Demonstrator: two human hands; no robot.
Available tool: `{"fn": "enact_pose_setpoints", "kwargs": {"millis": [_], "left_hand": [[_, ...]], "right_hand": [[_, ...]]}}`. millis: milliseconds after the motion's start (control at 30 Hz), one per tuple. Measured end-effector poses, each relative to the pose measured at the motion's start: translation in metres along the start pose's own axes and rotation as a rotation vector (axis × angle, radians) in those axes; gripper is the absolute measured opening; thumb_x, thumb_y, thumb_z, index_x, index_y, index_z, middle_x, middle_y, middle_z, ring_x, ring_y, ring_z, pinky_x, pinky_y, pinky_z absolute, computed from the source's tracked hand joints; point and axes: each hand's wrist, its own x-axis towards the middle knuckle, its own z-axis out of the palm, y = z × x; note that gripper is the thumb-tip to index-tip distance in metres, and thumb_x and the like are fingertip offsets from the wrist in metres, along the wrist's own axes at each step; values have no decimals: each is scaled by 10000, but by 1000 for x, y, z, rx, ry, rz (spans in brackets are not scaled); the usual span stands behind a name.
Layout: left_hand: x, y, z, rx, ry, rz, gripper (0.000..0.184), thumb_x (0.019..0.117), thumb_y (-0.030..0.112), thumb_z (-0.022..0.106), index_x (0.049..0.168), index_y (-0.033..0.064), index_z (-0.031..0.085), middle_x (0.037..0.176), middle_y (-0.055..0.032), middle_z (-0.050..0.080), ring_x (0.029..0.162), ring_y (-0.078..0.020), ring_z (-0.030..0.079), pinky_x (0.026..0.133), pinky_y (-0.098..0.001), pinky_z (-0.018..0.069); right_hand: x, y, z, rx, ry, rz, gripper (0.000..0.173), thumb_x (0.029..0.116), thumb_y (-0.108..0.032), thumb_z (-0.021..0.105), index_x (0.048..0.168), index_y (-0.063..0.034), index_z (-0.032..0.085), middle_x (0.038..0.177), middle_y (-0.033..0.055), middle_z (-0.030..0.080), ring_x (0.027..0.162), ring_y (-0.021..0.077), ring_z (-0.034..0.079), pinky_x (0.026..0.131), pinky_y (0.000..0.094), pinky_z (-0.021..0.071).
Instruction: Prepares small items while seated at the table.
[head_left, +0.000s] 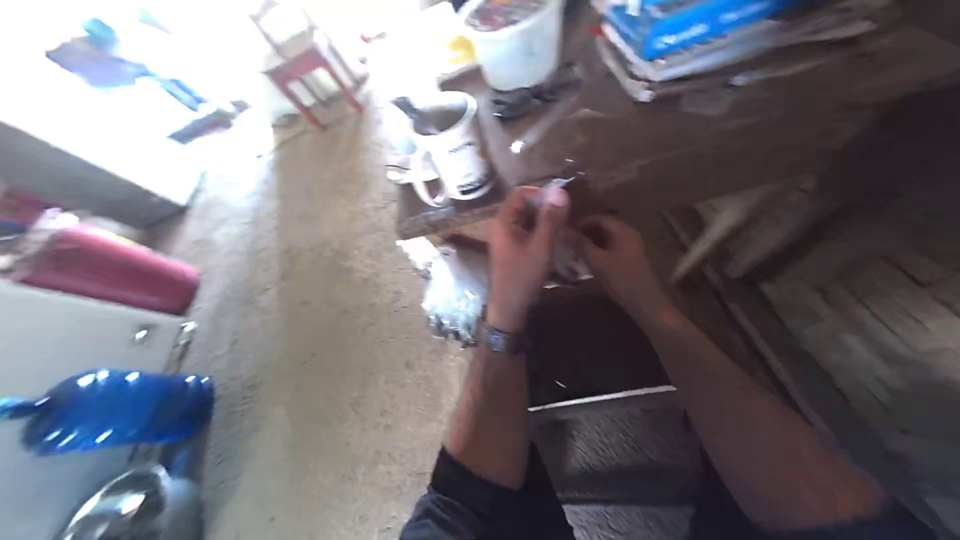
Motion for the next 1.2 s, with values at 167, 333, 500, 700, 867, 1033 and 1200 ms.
{"fn": "enact_pose_setpoints", "kwargs": {"millis": [167,333,500,700,867,1033,1200], "left_hand": [[-15,10,-16,-104,-248,-218,346,1113,398,392,1000,132,581,618,-15,432,460,-107,389,412,-240,349],[-12,2,-17,-82,-462,-164,282,1106,210,450,967,32,617,682,-22,519,545,-79,463,494,-220,410],[-15,-10,-14,69,-540,-78,249,1086,128,495,1032,-14,692,807,-48,648,663,-71,567,618,-235,507],[-15,-19,-9,111,-593,-113,288,1096,201,490,1118,9,703,888,-42,680,775,-85,628,747,-281,554],[-18,-24,-10,69,-653,-174,286,1098,243,480,1070,35,674,764,-6,575,622,-79,510,571,-251,454],[-22,-27,-17,2,-707,-244,326,1114,297,449,1049,49,649,726,5,535,559,-72,456,502,-224,395],[-21,-31,-27,24,-555,-342,367,1120,321,420,1032,54,655,736,7,551,562,-69,455,508,-221,393]], "right_hand": [[-12,-1,1,-12,283,-245,279,1048,-284,586,1192,-50,633,973,72,661,800,134,641,719,355,572],[-19,-14,0,250,71,-451,418,1058,-401,532,1329,-95,620,1161,-4,682,1009,78,664,861,290,586],[-22,-7,4,432,39,-384,217,1012,-227,640,1153,-78,711,1190,46,679,950,155,681,789,317,607],[-21,-9,-1,605,46,-299,184,1017,-175,605,1128,-82,720,1152,64,699,972,166,680,825,323,596],[-17,-13,-8,900,-12,-243,227,1087,-148,430,1094,-90,650,1050,102,721,971,201,707,880,366,598],[-12,-16,-24,1186,2,-194,267,1100,-158,383,1056,-181,645,821,-15,653,834,147,678,917,426,587],[-8,-13,-49,1277,34,-156,273,1112,-227,361,1076,-199,630,792,-41,615,670,72,603,631,233,545]]}}
